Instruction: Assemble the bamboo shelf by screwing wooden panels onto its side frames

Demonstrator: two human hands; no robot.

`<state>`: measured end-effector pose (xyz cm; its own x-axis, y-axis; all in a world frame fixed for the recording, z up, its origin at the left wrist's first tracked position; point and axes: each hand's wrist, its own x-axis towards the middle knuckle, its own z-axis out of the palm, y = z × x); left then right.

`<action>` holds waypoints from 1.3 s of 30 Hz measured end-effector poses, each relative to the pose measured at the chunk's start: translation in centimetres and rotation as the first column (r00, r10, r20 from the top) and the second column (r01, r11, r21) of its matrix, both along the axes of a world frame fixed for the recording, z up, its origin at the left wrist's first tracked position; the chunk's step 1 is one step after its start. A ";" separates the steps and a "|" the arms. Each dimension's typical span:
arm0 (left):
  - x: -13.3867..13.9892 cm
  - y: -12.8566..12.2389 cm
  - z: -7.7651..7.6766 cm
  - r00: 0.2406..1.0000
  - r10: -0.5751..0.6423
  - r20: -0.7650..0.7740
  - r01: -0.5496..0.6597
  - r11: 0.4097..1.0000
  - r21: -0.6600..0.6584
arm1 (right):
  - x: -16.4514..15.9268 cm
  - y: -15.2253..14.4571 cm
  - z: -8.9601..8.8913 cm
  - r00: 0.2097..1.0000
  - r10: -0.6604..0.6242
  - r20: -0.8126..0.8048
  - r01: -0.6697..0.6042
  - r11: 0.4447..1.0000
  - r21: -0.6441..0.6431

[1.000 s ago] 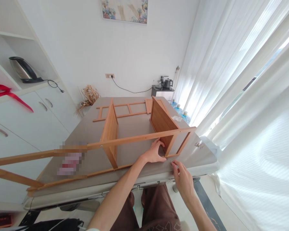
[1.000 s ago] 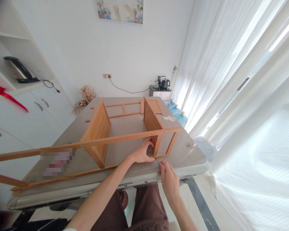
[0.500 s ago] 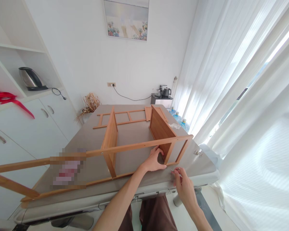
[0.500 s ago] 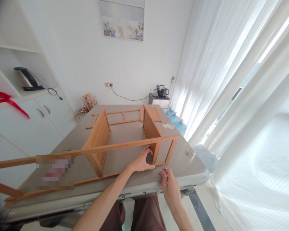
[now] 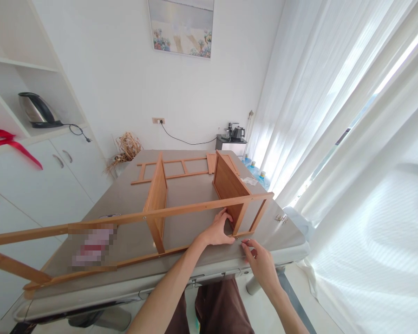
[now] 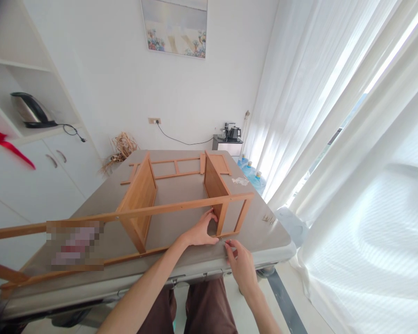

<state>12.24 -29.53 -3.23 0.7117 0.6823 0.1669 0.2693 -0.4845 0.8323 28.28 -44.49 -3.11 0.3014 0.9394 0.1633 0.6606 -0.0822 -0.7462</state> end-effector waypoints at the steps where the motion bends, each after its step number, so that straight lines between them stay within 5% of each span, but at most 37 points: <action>1: 0.0 0.0 0.0 1.000 0.000 0.000 0.000 1.000 0.002 | 0.0 0.0 0.1 1.000 0.003 0.000 -0.003 1.000 0.005; 11: 0.0 0.0 -0.3 1.000 -0.002 0.029 0.002 1.000 0.014 | 0.0 -0.4 0.2 0.998 -0.048 0.035 0.048 0.999 -0.002; 22: -0.1 0.0 0.0 0.999 -0.013 0.036 0.013 1.000 0.002 | 0.1 0.3 -1.2 0.979 0.000 0.203 -0.012 0.998 0.056; 39: -0.2 0.1 -0.2 0.999 -0.010 0.052 0.010 1.000 0.012 | -0.2 0.3 -0.8 0.938 0.059 0.341 -0.082 0.995 0.052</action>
